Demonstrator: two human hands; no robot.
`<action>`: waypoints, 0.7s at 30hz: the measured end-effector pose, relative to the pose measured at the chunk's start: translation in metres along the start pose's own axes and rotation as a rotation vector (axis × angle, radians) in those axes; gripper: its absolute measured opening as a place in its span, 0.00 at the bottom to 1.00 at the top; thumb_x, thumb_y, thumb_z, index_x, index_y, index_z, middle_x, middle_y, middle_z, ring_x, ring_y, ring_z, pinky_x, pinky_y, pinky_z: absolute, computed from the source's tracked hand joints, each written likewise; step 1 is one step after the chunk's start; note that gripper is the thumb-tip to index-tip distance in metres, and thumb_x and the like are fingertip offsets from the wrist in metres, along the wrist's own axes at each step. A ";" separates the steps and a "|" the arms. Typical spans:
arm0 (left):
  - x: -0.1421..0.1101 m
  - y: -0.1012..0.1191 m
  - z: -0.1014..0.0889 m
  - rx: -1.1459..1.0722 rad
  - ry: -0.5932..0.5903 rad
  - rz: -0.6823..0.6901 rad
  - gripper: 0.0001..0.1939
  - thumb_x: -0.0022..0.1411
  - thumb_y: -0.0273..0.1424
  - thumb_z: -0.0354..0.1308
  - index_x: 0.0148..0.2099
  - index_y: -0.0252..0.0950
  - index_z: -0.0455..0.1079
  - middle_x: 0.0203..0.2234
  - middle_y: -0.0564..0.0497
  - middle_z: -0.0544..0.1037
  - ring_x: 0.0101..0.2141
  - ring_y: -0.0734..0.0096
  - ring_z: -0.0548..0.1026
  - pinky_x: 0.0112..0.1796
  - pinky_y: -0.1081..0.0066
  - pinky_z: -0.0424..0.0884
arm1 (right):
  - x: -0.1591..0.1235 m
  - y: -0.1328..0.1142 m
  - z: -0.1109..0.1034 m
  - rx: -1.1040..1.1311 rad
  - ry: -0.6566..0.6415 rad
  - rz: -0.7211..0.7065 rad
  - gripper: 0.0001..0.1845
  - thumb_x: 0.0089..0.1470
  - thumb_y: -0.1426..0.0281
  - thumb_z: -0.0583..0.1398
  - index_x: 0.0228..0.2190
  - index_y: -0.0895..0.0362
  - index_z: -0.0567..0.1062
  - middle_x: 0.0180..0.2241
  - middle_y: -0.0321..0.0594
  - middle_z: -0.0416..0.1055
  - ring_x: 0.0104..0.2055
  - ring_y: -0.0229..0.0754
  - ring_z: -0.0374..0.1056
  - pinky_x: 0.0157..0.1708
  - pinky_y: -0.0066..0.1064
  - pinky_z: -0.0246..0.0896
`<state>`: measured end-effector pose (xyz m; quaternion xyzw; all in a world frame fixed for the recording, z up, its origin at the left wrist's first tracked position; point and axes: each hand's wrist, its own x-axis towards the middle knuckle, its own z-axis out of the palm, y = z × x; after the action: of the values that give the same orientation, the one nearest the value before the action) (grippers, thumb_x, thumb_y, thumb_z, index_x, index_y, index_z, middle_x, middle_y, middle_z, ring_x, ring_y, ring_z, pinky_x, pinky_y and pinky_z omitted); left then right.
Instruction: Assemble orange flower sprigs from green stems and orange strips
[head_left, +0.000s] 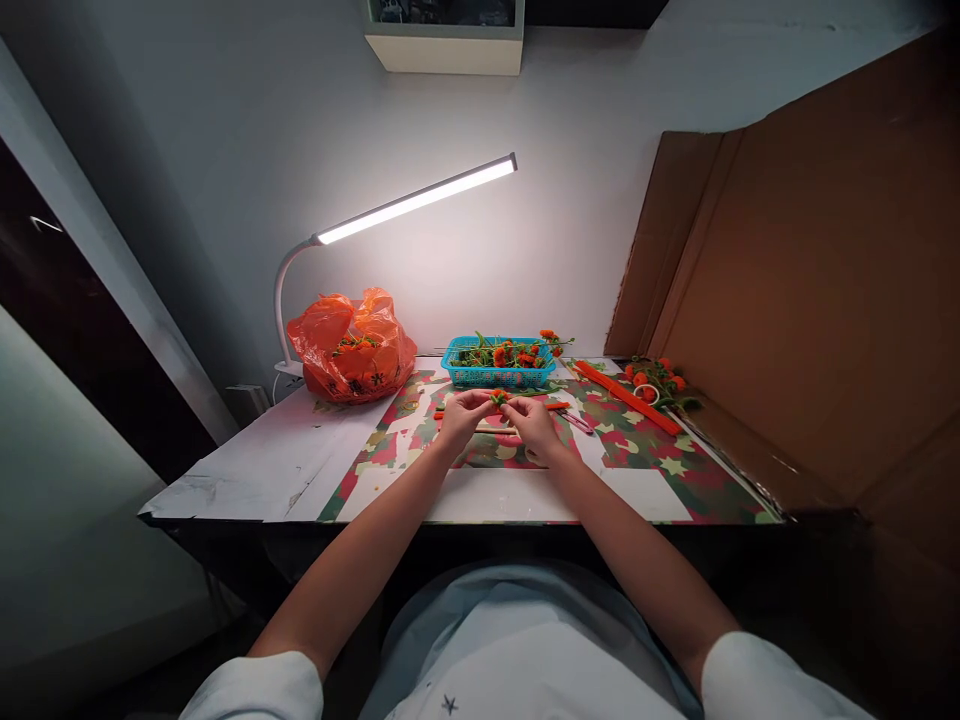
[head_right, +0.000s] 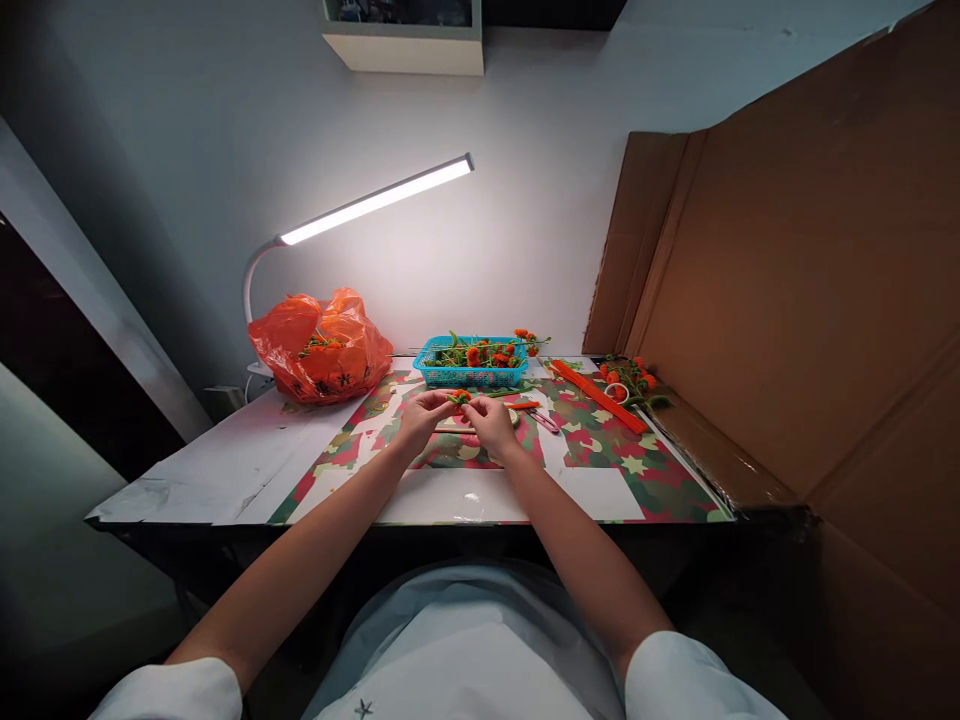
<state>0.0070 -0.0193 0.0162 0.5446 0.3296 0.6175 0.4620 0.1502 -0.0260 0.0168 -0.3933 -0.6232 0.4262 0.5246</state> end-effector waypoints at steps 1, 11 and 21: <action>0.000 -0.001 0.000 -0.008 0.003 0.001 0.15 0.40 0.38 0.71 0.28 0.33 0.76 0.28 0.48 0.80 0.30 0.67 0.77 0.36 0.66 0.73 | -0.001 -0.001 0.002 0.079 0.003 0.054 0.15 0.42 0.57 0.62 0.23 0.57 0.72 0.23 0.36 0.69 0.26 0.38 0.64 0.25 0.29 0.59; 0.001 -0.012 0.001 0.037 0.073 0.033 0.14 0.37 0.36 0.72 0.25 0.33 0.76 0.33 0.46 0.79 0.32 0.66 0.76 0.36 0.66 0.73 | -0.001 0.003 0.011 0.350 0.013 0.268 0.18 0.37 0.56 0.66 0.23 0.57 0.69 0.20 0.32 0.64 0.22 0.34 0.59 0.22 0.27 0.57; 0.005 0.002 -0.010 0.306 0.112 0.174 0.16 0.49 0.45 0.64 0.25 0.35 0.75 0.31 0.46 0.79 0.32 0.66 0.76 0.32 0.68 0.74 | -0.001 0.003 0.003 -0.752 0.118 -0.393 0.11 0.58 0.72 0.50 0.28 0.56 0.69 0.29 0.41 0.70 0.32 0.42 0.63 0.32 0.31 0.52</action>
<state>-0.0035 -0.0141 0.0181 0.5996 0.3968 0.6271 0.2996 0.1478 -0.0264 0.0137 -0.4548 -0.7672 0.0382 0.4507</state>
